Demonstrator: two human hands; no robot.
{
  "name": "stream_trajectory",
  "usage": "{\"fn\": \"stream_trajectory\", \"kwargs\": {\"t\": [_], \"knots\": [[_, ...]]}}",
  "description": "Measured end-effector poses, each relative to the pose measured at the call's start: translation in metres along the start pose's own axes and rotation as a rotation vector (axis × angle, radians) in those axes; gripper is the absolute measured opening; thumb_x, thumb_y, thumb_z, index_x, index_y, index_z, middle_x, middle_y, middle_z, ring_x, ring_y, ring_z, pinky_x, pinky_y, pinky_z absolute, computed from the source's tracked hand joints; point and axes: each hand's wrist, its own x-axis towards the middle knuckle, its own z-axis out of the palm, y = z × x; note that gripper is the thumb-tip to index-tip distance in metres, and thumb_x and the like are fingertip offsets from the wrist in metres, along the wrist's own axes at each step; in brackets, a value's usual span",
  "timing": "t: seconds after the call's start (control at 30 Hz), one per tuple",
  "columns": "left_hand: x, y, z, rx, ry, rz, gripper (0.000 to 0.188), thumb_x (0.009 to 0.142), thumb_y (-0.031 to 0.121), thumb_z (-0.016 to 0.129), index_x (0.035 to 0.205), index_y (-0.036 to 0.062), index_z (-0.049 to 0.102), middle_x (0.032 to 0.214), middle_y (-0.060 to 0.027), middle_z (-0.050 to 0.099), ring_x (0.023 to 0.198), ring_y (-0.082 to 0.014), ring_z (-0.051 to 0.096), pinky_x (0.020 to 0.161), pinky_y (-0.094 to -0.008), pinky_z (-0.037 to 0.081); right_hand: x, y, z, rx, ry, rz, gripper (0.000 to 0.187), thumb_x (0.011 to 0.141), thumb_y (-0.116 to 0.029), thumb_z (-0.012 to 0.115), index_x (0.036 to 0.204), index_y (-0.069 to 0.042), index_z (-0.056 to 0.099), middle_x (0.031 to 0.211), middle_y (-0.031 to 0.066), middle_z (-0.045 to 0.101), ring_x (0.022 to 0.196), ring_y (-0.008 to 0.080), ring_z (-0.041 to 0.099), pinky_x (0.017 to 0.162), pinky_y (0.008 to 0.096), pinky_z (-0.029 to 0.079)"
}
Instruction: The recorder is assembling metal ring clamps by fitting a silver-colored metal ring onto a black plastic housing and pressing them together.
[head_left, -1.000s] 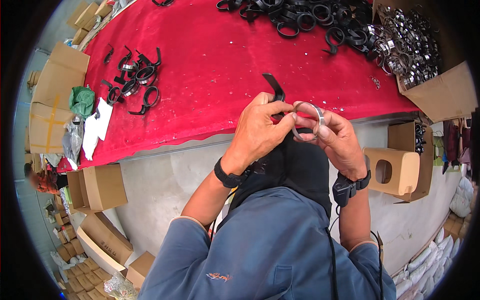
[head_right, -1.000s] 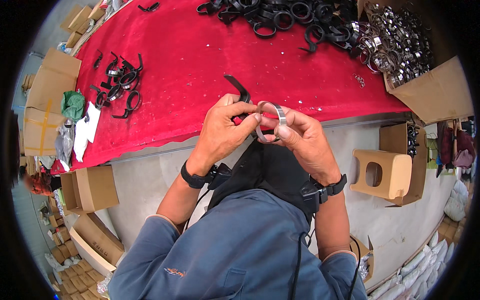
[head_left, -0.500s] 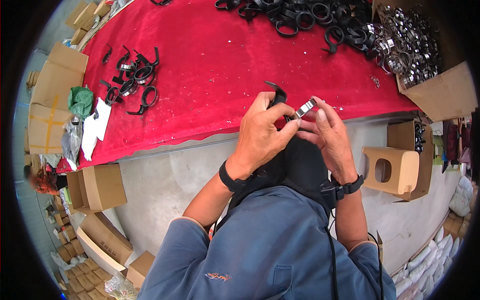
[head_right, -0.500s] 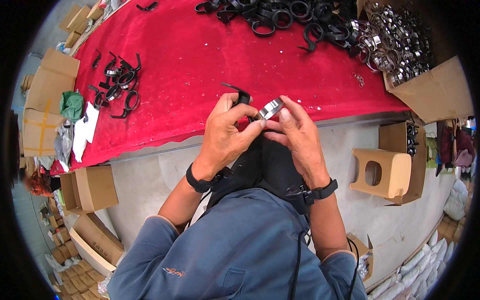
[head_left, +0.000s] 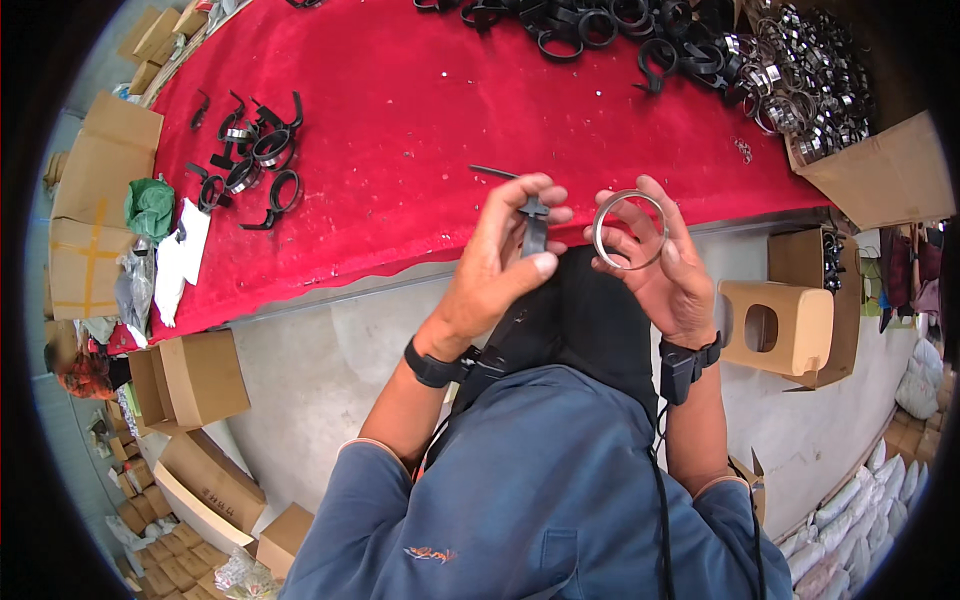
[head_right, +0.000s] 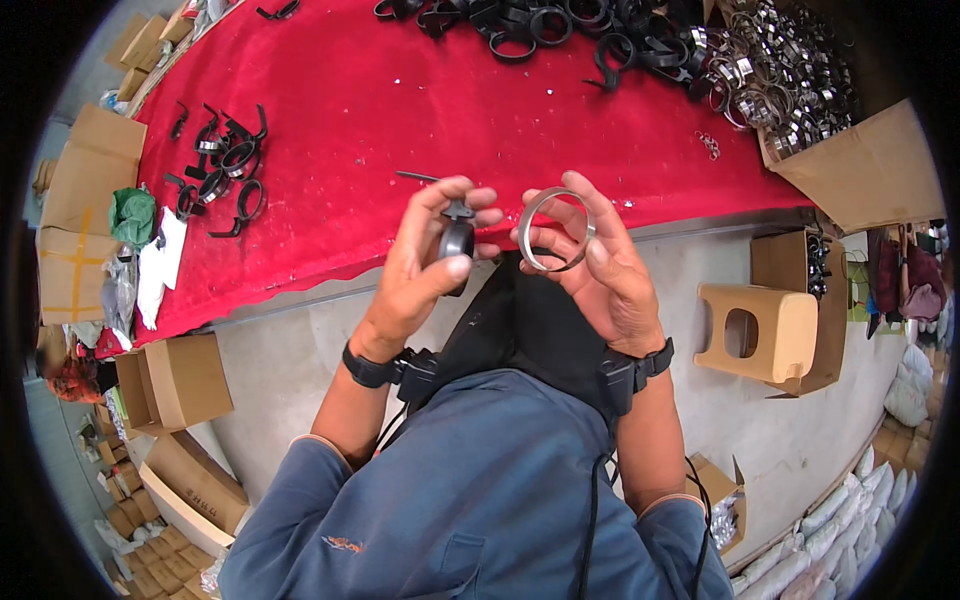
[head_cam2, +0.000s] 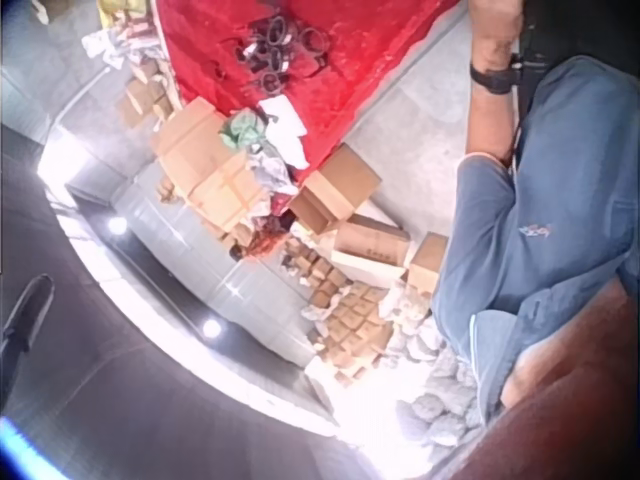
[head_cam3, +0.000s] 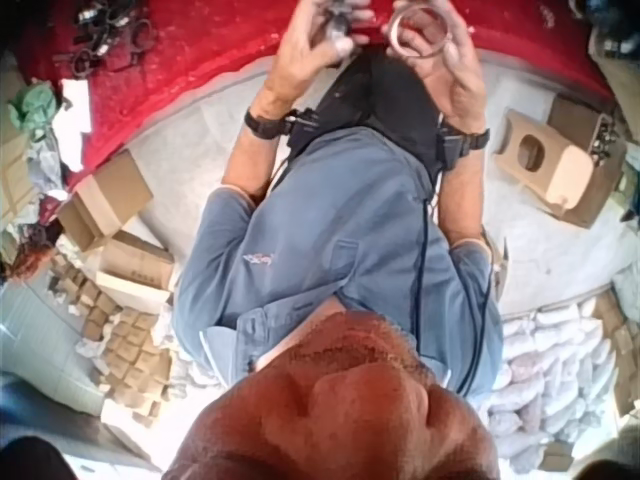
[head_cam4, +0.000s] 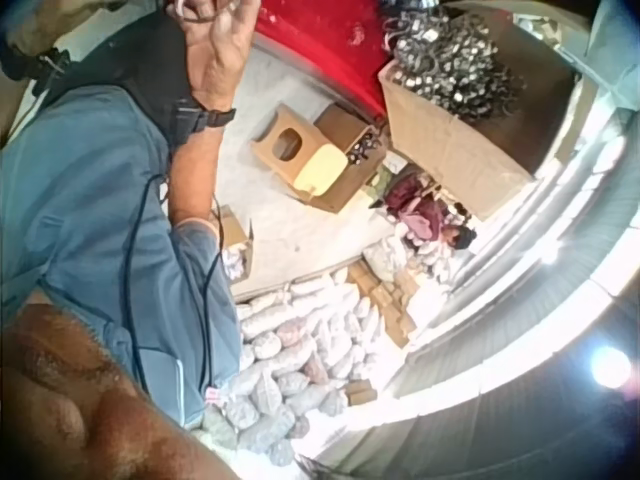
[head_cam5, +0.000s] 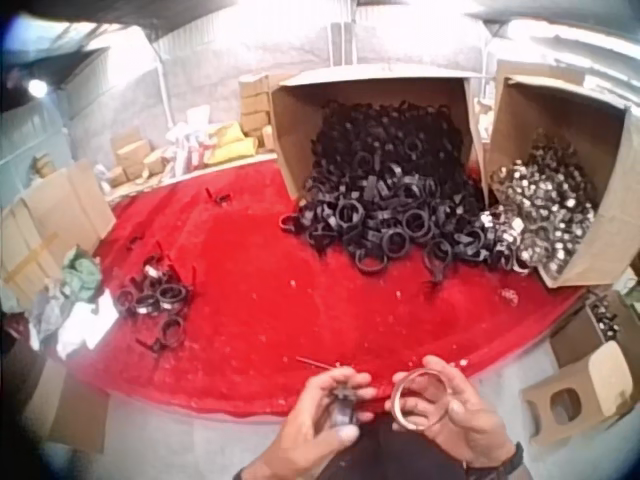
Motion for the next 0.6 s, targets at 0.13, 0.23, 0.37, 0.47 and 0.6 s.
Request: {"fn": "stream_trajectory", "kwargs": {"t": [0.13,0.23,0.37,0.47,0.6], "knots": [[-0.007,0.002,-0.005,-0.159,0.004,-0.013,0.118,0.098,0.037,0.081,0.175,0.0227,-0.007,0.170,-0.0321,0.031,0.157,-0.0455,0.040,0.117,-0.0593,0.050,-0.005,-0.004,-0.004,-0.131,-0.065,-0.058,0.088,0.097,-0.026,0.081,0.170,-0.015,0.034,0.169,0.0264,0.038,0.148,0.0396,0.051,0.117,0.0535,0.050],[-0.010,-0.001,-0.006,-0.264,-0.004,-0.027,0.123,0.096,0.032,0.084,0.175,0.0266,-0.010,0.170,-0.0336,0.030,0.157,-0.0465,0.038,0.118,-0.0596,0.050,-0.006,-0.002,-0.009,-0.165,-0.126,-0.091,0.089,0.094,-0.022,0.085,0.169,-0.018,0.037,0.171,0.0274,0.036,0.151,0.0411,0.049,0.117,0.0537,0.050],[-0.010,-0.003,-0.002,-0.283,0.032,0.046,0.128,0.094,0.029,0.086,0.174,0.0317,-0.013,0.171,-0.0356,0.028,0.157,-0.0480,0.039,0.117,-0.0607,0.051,-0.006,-0.005,-0.007,-0.169,-0.204,-0.106,0.090,0.091,-0.018,0.088,0.168,-0.020,0.040,0.172,0.0283,0.034,0.152,0.0424,0.048,0.117,0.0529,0.050],[-0.009,0.001,-0.002,-0.287,0.043,0.067,0.132,0.092,0.029,0.089,0.173,0.0356,-0.015,0.170,-0.0369,0.029,0.155,-0.0487,0.041,0.116,-0.0616,0.051,-0.006,-0.009,-0.006,-0.237,-0.282,-0.116,0.091,0.090,-0.017,0.088,0.167,-0.019,0.040,0.171,0.0287,0.036,0.152,0.0440,0.048,0.117,0.0531,0.050],[-0.005,0.001,-0.003,-0.371,0.052,0.096,0.134,0.092,0.027,0.090,0.172,0.0385,-0.016,0.168,-0.0362,0.033,0.154,-0.0466,0.045,0.116,-0.0615,0.051,-0.008,-0.009,0.002,-0.195,-0.193,-0.083,0.089,0.092,-0.023,0.088,0.166,-0.015,0.041,0.170,0.0287,0.037,0.149,0.0447,0.051,0.117,0.0542,0.051]]}}
